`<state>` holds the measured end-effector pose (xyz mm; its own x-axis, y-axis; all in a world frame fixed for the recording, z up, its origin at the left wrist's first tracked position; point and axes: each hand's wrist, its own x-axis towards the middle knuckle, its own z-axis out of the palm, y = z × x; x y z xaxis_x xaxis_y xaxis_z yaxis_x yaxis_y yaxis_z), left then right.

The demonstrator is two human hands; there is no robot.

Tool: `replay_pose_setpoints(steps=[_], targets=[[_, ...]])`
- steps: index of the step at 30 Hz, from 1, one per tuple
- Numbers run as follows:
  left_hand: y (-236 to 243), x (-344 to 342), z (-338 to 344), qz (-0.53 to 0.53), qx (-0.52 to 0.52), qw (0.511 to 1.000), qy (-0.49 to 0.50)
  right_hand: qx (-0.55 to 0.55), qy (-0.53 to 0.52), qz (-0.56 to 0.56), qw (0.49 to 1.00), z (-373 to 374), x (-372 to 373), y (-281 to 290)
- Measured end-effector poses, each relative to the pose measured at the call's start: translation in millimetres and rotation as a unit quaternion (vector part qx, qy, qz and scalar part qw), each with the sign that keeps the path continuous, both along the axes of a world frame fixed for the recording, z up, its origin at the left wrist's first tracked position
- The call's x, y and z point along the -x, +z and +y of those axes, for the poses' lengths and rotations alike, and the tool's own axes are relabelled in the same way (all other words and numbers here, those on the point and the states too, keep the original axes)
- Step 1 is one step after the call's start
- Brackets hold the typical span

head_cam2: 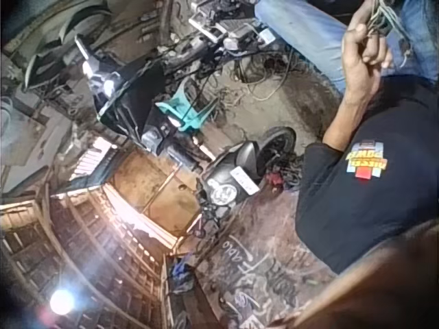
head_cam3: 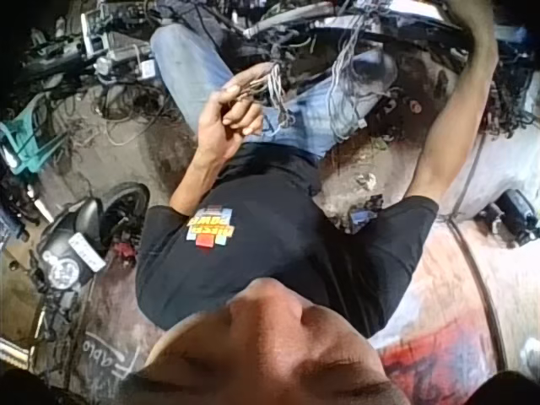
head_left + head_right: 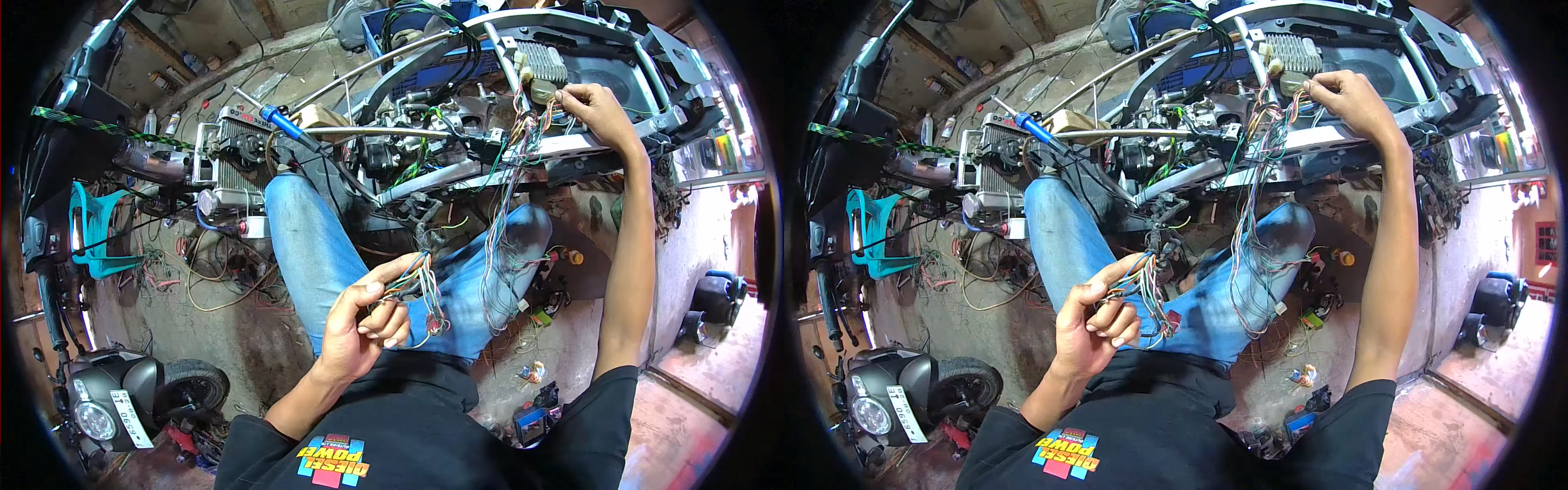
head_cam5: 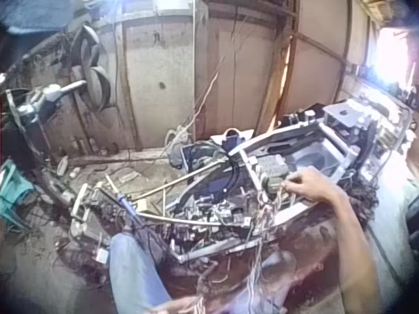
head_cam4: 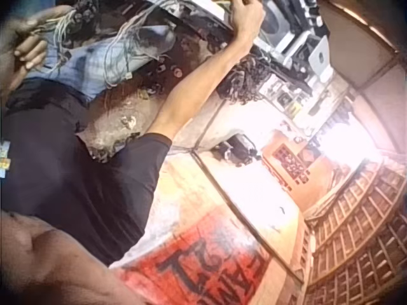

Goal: Inspecting and repairing the wiring harness of a motorcycle.

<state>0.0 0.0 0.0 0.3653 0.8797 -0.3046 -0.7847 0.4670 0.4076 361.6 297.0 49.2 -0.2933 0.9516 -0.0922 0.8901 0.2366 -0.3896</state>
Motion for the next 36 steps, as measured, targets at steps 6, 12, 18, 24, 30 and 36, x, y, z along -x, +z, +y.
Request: replay_pose_setpoints(steps=[6,12,18,24,30,36], targets=[[4.0,-1.7,0.5,0.022,0.023,0.999,-0.008,-0.021,0.005,-0.006,1.0,-1.0,2.2,0.6],[0.7,-4.2,-1.3,0.017,0.031,0.999,-0.006,-0.025,0.008,0.012,1.0,-0.8,0.8,-1.8],[-2.3,-3.3,-1.7,-0.015,0.03,0.999,-0.016,-0.023,-0.002,0.013,1.0,-2.7,1.1,-0.3],[-2.4,-3.2,-3.8,-0.041,0.018,0.999,-0.017,-0.014,-0.01,0.011,1.0,-3.4,4.5,1.5],[-3.4,-1.6,-2.8,-0.083,-0.014,0.996,-0.032,-0.01,-0.013,0.002,1.0,-4.5,5.9,3.8],[-3.2,-0.5,-2.8,-0.076,-0.01,0.997,-0.033,-0.026,0.006,0.011,1.0,-3.2,1.9,1.9]])
